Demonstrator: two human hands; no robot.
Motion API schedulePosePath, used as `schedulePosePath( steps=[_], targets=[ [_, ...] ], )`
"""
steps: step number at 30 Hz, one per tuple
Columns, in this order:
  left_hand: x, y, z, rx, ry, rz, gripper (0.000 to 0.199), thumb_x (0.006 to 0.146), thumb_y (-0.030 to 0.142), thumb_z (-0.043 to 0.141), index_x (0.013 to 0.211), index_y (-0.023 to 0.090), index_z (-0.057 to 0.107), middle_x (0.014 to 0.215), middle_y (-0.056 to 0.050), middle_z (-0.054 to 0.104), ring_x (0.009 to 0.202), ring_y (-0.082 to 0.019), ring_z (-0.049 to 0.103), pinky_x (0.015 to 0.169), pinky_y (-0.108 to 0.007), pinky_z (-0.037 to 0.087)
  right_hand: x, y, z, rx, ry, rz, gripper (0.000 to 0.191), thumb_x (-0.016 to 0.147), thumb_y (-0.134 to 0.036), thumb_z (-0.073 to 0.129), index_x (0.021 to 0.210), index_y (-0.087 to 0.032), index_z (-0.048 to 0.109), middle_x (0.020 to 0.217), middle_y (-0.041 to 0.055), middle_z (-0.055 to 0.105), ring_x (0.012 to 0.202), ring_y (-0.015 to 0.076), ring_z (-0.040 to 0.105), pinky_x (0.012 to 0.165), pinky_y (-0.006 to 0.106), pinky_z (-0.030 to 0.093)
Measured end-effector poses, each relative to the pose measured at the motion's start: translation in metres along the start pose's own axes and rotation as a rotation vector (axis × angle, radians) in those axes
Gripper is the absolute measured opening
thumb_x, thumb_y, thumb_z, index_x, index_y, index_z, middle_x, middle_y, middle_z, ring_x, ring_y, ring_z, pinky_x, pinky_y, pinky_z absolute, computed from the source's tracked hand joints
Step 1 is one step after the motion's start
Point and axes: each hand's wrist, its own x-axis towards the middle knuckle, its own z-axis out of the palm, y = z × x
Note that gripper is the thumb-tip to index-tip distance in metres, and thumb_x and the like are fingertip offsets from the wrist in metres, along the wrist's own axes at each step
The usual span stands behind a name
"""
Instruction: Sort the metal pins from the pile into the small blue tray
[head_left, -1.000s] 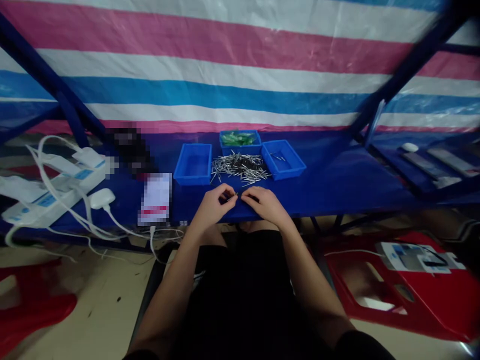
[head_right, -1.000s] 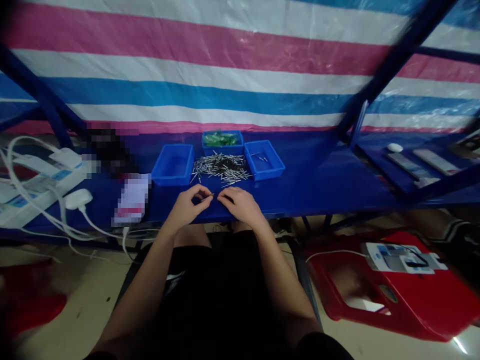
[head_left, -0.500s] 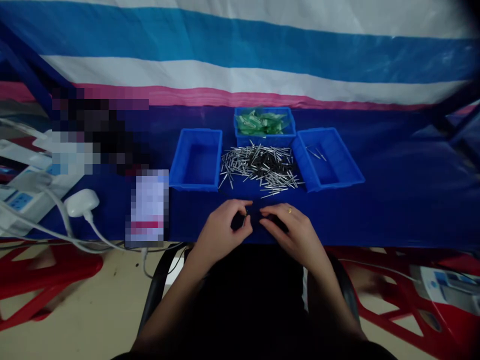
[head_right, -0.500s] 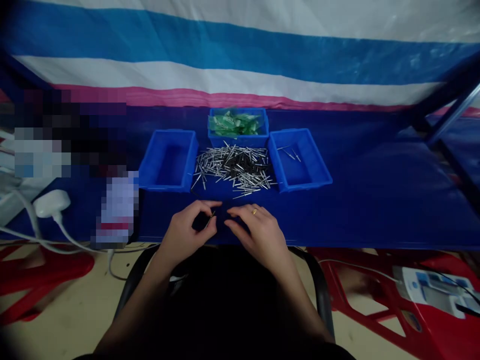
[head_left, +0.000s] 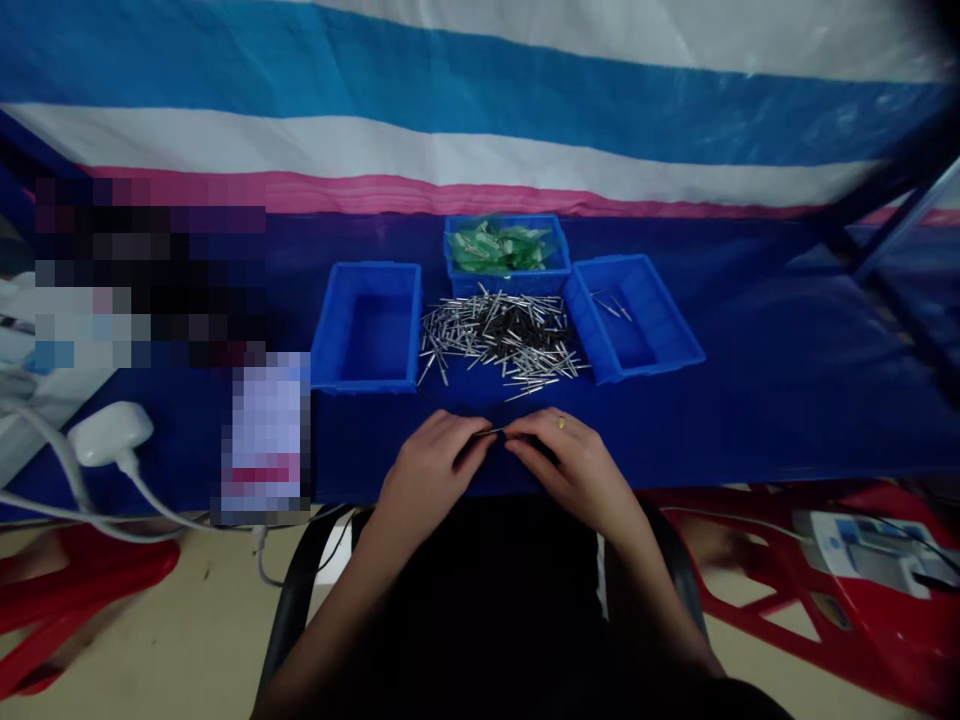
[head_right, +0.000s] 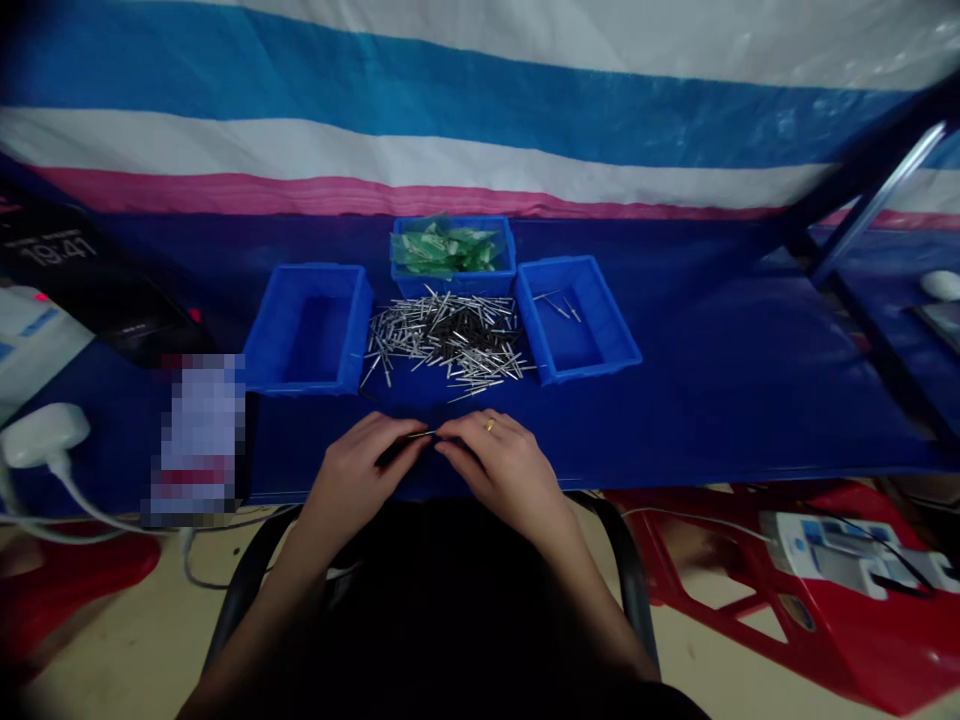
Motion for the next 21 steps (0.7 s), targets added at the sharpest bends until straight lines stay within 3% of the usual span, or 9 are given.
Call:
schedulePosePath(
  steps=[10,18,21],
  targets=[
    [-0.001,0.005,-0.007,-0.08,-0.045,-0.003,0.017,0.082,0.032,0.054,0.089,0.021,0.063,0.085,-0.002,0.065,0.078,-0.014,0.06,0.075,-0.026,0.046,-0.005,-0.001,0.008,-0.17,0.072,-0.053,0.018,0.09,-0.026,0.042,0.094,-0.022,0.059,0.09,0.003,0.063,0.087,0.0162,0.054,0.082,0.03,0.04],
    [-0.007,0.01,-0.006,-0.197,-0.071,0.093,0.02,0.081,0.032,0.051,0.088,0.017,0.062,0.088,-0.003,0.066,0.077,-0.014,0.059,0.073,-0.025,0.045,-0.008,0.002,0.008,-0.058,0.062,-0.131,0.016,0.085,-0.027,0.049,0.09,-0.019,0.062,0.087,0.0015,0.064,0.08,0.0134,0.055,0.073,0.024,0.038],
    [-0.01,0.013,-0.006,-0.245,0.022,0.088,0.02,0.08,0.032,0.051,0.086,0.014,0.058,0.093,-0.005,0.064,0.083,-0.015,0.059,0.075,-0.024,0.045,-0.012,-0.003,0.007,0.031,0.092,-0.105,0.022,0.084,-0.033,0.048,0.092,-0.017,0.062,0.084,0.0015,0.064,0.072,0.0122,0.054,0.068,0.022,0.039]
  ],
)
